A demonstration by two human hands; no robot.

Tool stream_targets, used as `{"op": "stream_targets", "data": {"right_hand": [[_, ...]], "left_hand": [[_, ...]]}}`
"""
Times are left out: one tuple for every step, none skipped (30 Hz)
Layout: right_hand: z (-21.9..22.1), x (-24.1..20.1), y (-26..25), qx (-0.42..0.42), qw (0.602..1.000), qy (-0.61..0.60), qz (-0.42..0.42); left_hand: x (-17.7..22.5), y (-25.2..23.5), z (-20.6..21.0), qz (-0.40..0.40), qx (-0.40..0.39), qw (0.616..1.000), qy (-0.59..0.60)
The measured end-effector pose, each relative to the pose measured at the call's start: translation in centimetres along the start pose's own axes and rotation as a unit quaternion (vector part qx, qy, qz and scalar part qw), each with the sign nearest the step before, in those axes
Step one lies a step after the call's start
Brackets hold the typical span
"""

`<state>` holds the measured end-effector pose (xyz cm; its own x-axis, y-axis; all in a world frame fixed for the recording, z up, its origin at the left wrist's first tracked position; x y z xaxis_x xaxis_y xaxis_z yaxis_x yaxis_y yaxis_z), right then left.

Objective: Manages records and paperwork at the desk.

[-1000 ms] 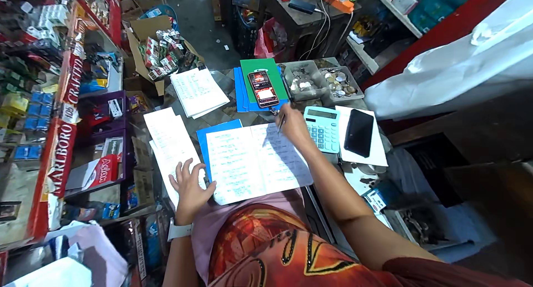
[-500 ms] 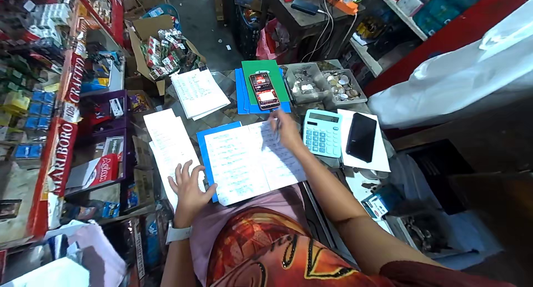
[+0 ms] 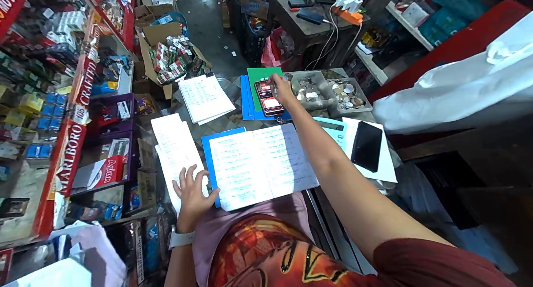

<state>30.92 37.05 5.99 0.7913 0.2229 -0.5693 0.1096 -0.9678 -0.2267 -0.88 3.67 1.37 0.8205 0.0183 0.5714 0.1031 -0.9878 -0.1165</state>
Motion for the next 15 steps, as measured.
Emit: {"op": "stream_targets", "data": {"right_hand": [[0.2,-0.2,0.0,-0.007,1.0,0.016,0.002],[0.4,-0.3,0.0,-0.018,0.999,0.033,0.006],[0.5,-0.4,0.0,-0.031,0.998,0.047,0.011],[0.5,-0.4,0.1,-0.036,0.998,0.054,0.013],[0.2,-0.4,0.2,-0.028,0.998,0.052,0.011],[-0.4,-0.6,0.3,-0.011,0.999,0.041,0.002],[-1.1,-1.0,0.7,0.006,1.0,0.028,-0.005],[-1.7,-1.5,1.3,0.016,1.0,0.013,-0.013],[-2.1,-2.2,2.3,0.021,0.999,-0.012,-0.022],[-2.4,-3.3,3.8,0.027,0.998,-0.044,-0.035],[-2.5,-4.7,5.8,0.027,0.996,-0.076,-0.044],[-2.5,-6.1,8.1,0.018,0.994,-0.099,-0.047],[-2.2,-7.5,10.9,-0.001,0.993,-0.108,-0.056],[-1.9,-9.0,14.0,-0.029,0.992,-0.109,-0.064],[-1.4,-10.2,16.8,-0.059,0.991,-0.104,-0.066]], "left_hand": [[0.0,0.0,-0.1,-0.001,-0.001,1.0,0.001],[0.0,0.1,-0.1,-0.002,-0.002,1.0,0.001],[0.1,0.1,-0.1,-0.003,-0.004,1.0,0.001],[0.2,0.1,-0.1,-0.004,-0.007,1.0,0.001],[0.3,0.0,-0.1,-0.007,-0.017,1.0,0.0],[0.5,-0.2,-0.1,-0.013,-0.029,0.999,0.0],[0.5,-0.3,0.0,-0.022,-0.041,0.999,0.002],[0.4,-0.3,0.3,-0.031,-0.049,0.998,0.002],[0.1,-0.1,0.6,-0.038,-0.049,0.998,0.0],[-0.2,0.0,0.8,-0.038,-0.037,0.999,-0.008],[-0.3,0.0,1.0,-0.037,-0.022,0.999,-0.015],[-0.2,0.1,1.1,-0.038,-0.01,0.999,-0.021],[0.0,0.1,1.2,-0.045,-0.007,0.999,-0.026],[0.3,0.1,1.2,-0.053,-0.006,0.998,-0.027],[0.6,0.1,1.2,-0.061,-0.003,0.998,-0.027]]}}
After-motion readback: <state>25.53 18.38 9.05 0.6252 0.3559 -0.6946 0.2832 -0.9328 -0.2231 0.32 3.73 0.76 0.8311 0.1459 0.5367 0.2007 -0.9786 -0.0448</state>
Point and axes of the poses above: each hand's wrist, its own y-axis away from the middle knuckle, its own z-axis out of the palm, x = y × z, the point moved 8 cm from there along -y, towards the middle knuckle, and after that the axes turned 5 degrees about x, right-handed, at the moved point
